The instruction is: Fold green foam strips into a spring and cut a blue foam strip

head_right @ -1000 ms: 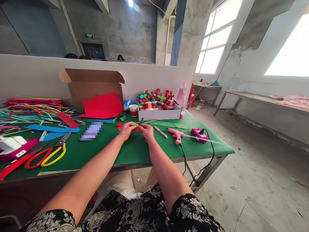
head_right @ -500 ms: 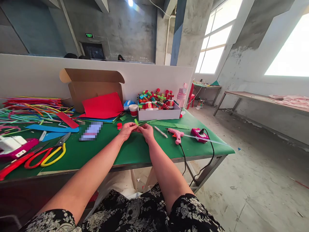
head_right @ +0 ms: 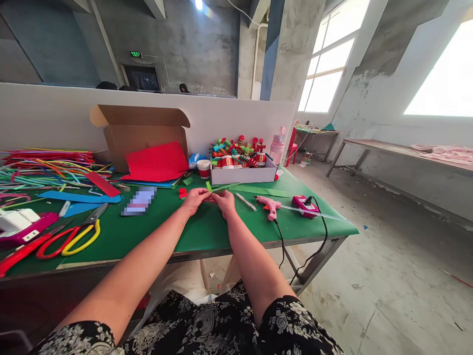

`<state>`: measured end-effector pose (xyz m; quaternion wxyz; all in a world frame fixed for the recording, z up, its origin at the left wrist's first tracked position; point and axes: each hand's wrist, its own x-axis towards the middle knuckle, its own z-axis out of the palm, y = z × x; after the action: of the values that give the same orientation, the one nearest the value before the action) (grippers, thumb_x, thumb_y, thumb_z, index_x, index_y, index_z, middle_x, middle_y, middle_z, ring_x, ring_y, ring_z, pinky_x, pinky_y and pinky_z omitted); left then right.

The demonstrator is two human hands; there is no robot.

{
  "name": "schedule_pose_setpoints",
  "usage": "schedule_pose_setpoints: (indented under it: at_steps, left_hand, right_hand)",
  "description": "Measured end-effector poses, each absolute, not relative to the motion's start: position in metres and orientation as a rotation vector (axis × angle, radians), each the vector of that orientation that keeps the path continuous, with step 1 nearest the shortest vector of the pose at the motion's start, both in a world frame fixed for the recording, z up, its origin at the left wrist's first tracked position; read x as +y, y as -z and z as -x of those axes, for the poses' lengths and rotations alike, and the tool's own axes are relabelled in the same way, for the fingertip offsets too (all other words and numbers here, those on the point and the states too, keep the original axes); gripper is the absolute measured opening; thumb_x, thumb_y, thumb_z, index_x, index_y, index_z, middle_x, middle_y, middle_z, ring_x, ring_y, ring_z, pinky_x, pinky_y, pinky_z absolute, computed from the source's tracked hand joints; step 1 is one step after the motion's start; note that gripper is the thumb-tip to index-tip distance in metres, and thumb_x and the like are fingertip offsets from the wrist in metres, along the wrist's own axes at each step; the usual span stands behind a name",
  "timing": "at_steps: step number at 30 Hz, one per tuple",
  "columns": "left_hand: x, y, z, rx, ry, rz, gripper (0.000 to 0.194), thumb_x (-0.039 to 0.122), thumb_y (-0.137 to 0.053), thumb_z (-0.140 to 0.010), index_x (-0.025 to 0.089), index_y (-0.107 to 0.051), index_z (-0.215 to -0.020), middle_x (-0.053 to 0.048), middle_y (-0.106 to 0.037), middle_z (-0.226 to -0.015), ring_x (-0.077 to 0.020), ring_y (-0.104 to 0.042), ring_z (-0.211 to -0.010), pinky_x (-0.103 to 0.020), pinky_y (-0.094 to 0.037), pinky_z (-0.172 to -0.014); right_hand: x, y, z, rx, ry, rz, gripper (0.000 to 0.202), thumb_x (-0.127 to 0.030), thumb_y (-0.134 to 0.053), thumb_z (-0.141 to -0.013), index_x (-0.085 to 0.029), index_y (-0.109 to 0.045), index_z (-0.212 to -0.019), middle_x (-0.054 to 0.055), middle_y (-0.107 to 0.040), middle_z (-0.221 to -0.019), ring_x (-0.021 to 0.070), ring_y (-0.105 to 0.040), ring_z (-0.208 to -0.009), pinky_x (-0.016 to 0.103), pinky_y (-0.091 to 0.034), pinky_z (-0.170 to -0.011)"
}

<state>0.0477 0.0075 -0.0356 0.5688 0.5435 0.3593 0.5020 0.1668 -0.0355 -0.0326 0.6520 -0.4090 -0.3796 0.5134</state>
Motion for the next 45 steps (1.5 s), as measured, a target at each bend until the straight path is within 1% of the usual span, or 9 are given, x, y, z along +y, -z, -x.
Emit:
schedule_pose_setpoints:
  at_steps: [7, 12, 16, 23, 28, 31, 37, 41, 45]
  left_hand:
    - [0.014, 0.039, -0.045, 0.819, -1.162, -1.282, 0.038, 0.041, -0.087, -0.047, 0.017, -0.064, -0.065, 0.000, -0.064, -0.062, -0.0134, -0.056, -0.060, -0.027, -0.043, -0.059]
    - [0.014, 0.035, -0.042, 0.741, -1.134, -1.265, 0.038, 0.040, -0.087, -0.047, 0.015, -0.066, -0.067, 0.001, -0.062, -0.061, -0.0115, -0.054, -0.057, -0.027, -0.043, -0.059]
    - [0.007, 0.031, -0.044, 0.712, -1.130, -1.282, 0.038, 0.041, -0.087, -0.047, 0.015, -0.066, -0.066, 0.000, -0.062, -0.062, -0.0109, -0.053, -0.056, -0.027, -0.043, -0.059]
    - [0.005, 0.031, -0.044, 0.715, -1.119, -1.275, 0.038, 0.039, -0.087, -0.047, 0.014, -0.066, -0.068, 0.000, -0.063, -0.064, -0.0107, -0.052, -0.057, -0.026, -0.040, -0.058]
    - [0.006, 0.032, -0.044, 0.726, -1.146, -1.225, 0.040, 0.038, -0.089, -0.045, 0.015, -0.065, -0.067, 0.001, -0.061, -0.061, -0.0104, -0.053, -0.056, -0.027, -0.042, -0.059]
    - [0.006, 0.032, -0.045, 0.760, -1.152, -1.221, 0.039, 0.039, -0.088, -0.046, 0.015, -0.065, -0.066, 0.000, -0.062, -0.061, -0.0110, -0.054, -0.055, -0.027, -0.043, -0.058]
    - [0.005, 0.031, -0.047, 0.795, -1.154, -1.203, 0.039, 0.041, -0.089, -0.045, 0.015, -0.066, -0.064, 0.000, -0.063, -0.058, -0.0113, -0.055, -0.055, -0.027, -0.044, -0.058]
    - [0.007, 0.033, -0.048, 0.804, -1.148, -1.192, 0.039, 0.040, -0.089, -0.044, 0.014, -0.070, -0.066, -0.003, -0.067, -0.063, -0.0133, -0.057, -0.060, -0.029, -0.046, -0.062]
    - [0.010, 0.035, -0.048, 0.814, -1.145, -1.197, 0.041, 0.040, -0.090, -0.043, 0.014, -0.071, -0.068, -0.004, -0.068, -0.064, -0.0138, -0.058, -0.061, -0.031, -0.047, -0.065]
  right_hand:
    - [-0.032, 0.035, -0.170, -0.825, -1.180, 0.909, 0.022, -0.015, -0.078, -0.062, -0.019, -0.057, -0.063, 0.000, -0.069, -0.061, 0.0137, -0.067, -0.059, 0.028, -0.060, -0.068]
    - [-0.030, 0.035, -0.174, -0.776, -1.213, 0.870, 0.018, -0.016, -0.074, -0.068, -0.019, -0.056, -0.065, -0.003, -0.066, -0.060, 0.0111, -0.066, -0.058, 0.026, -0.059, -0.068]
    - [-0.028, 0.036, -0.174, -0.772, -1.267, 0.865, 0.020, -0.016, -0.074, -0.070, -0.018, -0.056, -0.062, -0.001, -0.064, -0.057, 0.0107, -0.064, -0.055, 0.025, -0.058, -0.066]
    - [-0.030, 0.034, -0.174, -0.790, -1.309, 0.820, 0.022, -0.023, -0.082, -0.066, -0.018, -0.062, -0.069, -0.002, -0.066, -0.063, 0.0100, -0.064, -0.055, 0.025, -0.058, -0.067]
    - [-0.034, 0.033, -0.174, -0.812, -1.305, 0.803, 0.027, -0.029, -0.086, -0.060, -0.017, -0.063, -0.067, -0.003, -0.065, -0.061, 0.0087, -0.063, -0.056, 0.024, -0.058, -0.069]
    - [-0.034, 0.033, -0.173, -0.825, -1.291, 0.807, 0.029, -0.031, -0.087, -0.057, -0.017, -0.063, -0.067, -0.003, -0.066, -0.062, 0.0085, -0.063, -0.056, 0.023, -0.057, -0.069]
    - [-0.033, 0.034, -0.173, -0.828, -1.244, 0.840, 0.025, -0.027, -0.085, -0.058, -0.016, -0.065, -0.068, -0.002, -0.066, -0.060, 0.0099, -0.063, -0.057, 0.024, -0.057, -0.067]
    - [-0.032, 0.034, -0.172, -0.827, -1.205, 0.862, 0.020, -0.026, -0.083, -0.061, -0.016, -0.069, -0.070, -0.002, -0.068, -0.061, 0.0099, -0.062, -0.055, 0.025, -0.057, -0.066]
    - [-0.032, 0.035, -0.171, -0.831, -1.179, 0.871, 0.018, -0.023, -0.083, -0.060, -0.016, -0.071, -0.072, -0.002, -0.069, -0.060, 0.0101, -0.061, -0.053, 0.026, -0.057, -0.065]
